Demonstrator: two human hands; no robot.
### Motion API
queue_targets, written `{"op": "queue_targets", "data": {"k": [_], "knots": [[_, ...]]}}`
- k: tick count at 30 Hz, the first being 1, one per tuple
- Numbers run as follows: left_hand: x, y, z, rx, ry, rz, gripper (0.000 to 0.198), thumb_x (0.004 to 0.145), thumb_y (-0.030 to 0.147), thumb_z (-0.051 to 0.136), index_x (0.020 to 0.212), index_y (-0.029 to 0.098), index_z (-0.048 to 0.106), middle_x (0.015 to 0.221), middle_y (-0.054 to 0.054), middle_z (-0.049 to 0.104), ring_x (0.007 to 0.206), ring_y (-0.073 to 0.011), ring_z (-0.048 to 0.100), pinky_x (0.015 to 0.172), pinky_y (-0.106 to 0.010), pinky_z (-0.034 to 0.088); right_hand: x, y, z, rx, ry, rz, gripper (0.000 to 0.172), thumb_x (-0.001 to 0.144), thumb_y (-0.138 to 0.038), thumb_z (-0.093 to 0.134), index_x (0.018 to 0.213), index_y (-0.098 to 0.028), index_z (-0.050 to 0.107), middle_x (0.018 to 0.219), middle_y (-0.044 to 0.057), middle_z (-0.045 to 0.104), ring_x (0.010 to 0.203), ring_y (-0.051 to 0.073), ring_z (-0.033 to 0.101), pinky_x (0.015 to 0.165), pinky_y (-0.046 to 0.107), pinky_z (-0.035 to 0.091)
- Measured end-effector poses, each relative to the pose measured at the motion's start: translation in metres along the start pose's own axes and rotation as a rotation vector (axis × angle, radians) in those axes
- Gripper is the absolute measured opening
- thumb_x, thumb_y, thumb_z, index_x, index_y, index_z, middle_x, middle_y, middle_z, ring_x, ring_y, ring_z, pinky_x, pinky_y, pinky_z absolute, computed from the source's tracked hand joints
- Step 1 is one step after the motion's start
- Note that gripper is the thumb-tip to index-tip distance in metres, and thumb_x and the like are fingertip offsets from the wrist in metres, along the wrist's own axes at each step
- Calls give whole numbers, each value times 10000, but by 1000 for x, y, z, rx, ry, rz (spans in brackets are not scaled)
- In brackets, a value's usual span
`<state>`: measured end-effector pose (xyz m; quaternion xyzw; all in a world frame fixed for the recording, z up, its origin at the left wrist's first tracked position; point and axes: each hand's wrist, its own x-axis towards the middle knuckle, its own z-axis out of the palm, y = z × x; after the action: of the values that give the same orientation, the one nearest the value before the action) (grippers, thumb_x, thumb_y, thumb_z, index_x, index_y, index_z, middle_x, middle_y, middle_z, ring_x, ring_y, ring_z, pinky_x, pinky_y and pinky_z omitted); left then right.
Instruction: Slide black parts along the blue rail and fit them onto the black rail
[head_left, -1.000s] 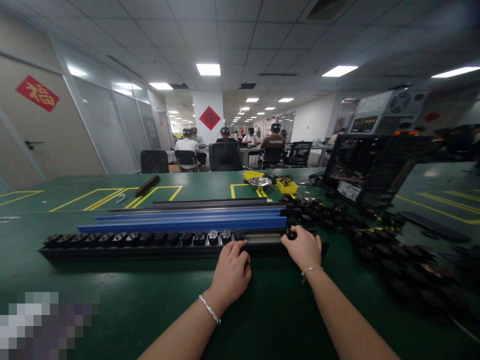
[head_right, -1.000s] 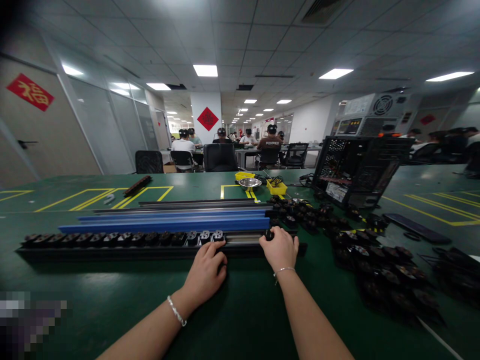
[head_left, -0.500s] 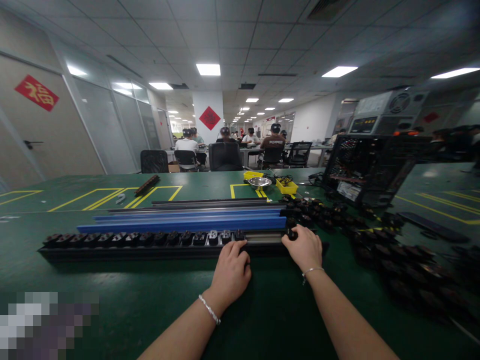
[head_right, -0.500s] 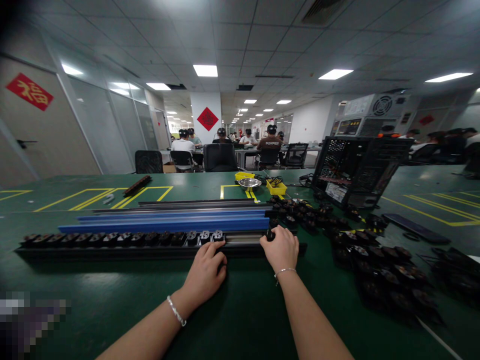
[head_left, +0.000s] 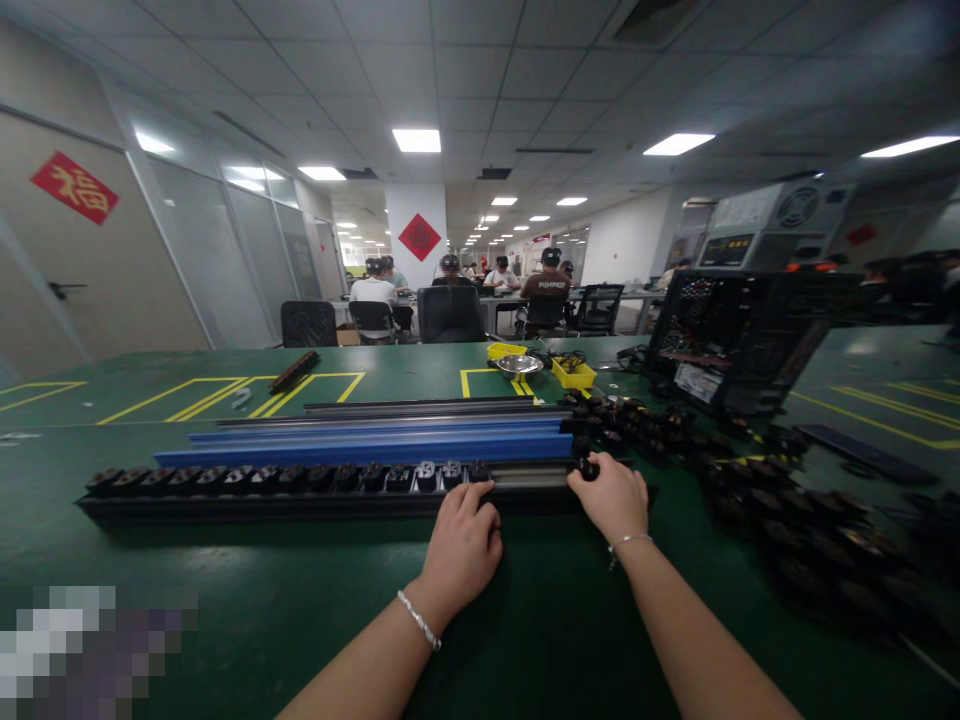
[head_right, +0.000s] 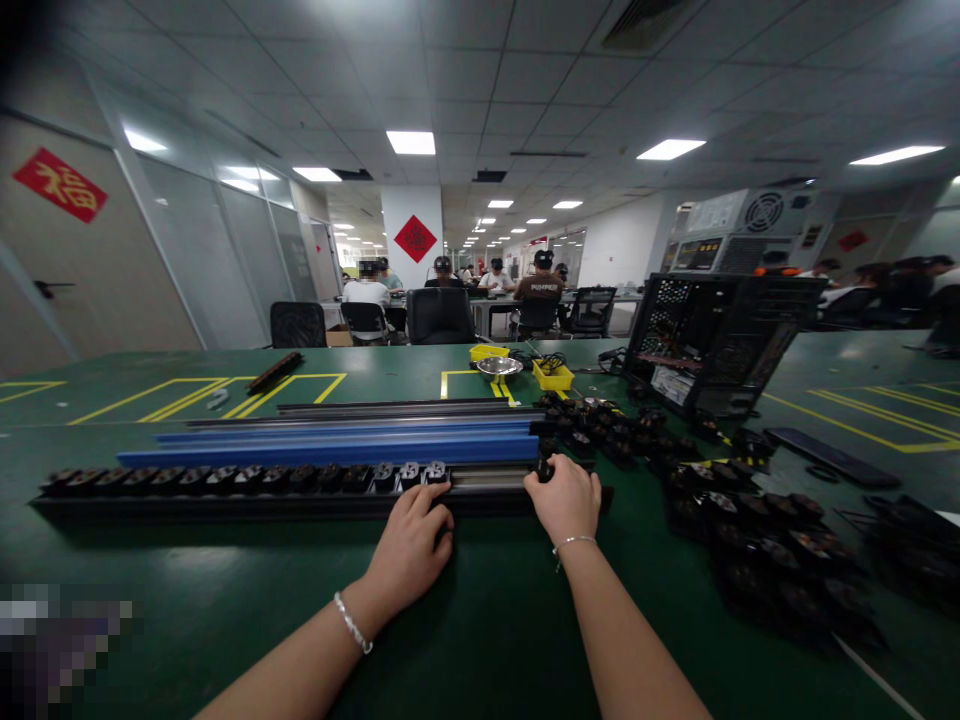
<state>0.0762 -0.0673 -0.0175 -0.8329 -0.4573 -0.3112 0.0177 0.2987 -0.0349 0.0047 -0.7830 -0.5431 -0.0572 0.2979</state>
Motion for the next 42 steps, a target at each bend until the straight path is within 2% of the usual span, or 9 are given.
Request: {"op": "queue_targets", "data": {"k": [7,21,26,31,42], "knots": [[0,0,0,-6,-7,-4,125,731,121,545,803,211,593,1275,-40,498,1198,-256,395,1022,-475,353,1,2,0,-14,5,-16,195,691,-354,459,798,-217,547,895,55,629,965,234,529,888,382,299],[0,1,-1,-1,-6,-2,121,729,117,549,796,210,586,1268,-36,505,1185,-247,400,1022,-450,355,3,4,-2,0,-18,3,284,702,-360,463,900,-198,585,929,71,658,938,229,560,888,372,303],[0,0,-1,-1,-6,0,118,732,117,543,794,206,587,1269,-38,502,1191,-250,394,1022,-459,354,1,5,-2,-22,17,-19,253,701,-369,465,857,-207,581,984,72,640,976,238,535,874,384,310],[0,0,0,-2,4,7,126,731,116,545,801,209,592,1268,-44,502,1190,-256,397,1018,-468,360,1,5,-3,-48,0,-4,244,701,-390,458,825,-222,584,875,57,631,956,246,532,876,403,303],[0,1,-1,-10,5,4,136,730,112,541,805,213,593,1272,-45,502,1196,-256,398,1019,-477,361,4,10,-5,-28,15,-7,221,696,-359,470,815,-219,591,835,49,639,864,219,555,787,336,353]]}}
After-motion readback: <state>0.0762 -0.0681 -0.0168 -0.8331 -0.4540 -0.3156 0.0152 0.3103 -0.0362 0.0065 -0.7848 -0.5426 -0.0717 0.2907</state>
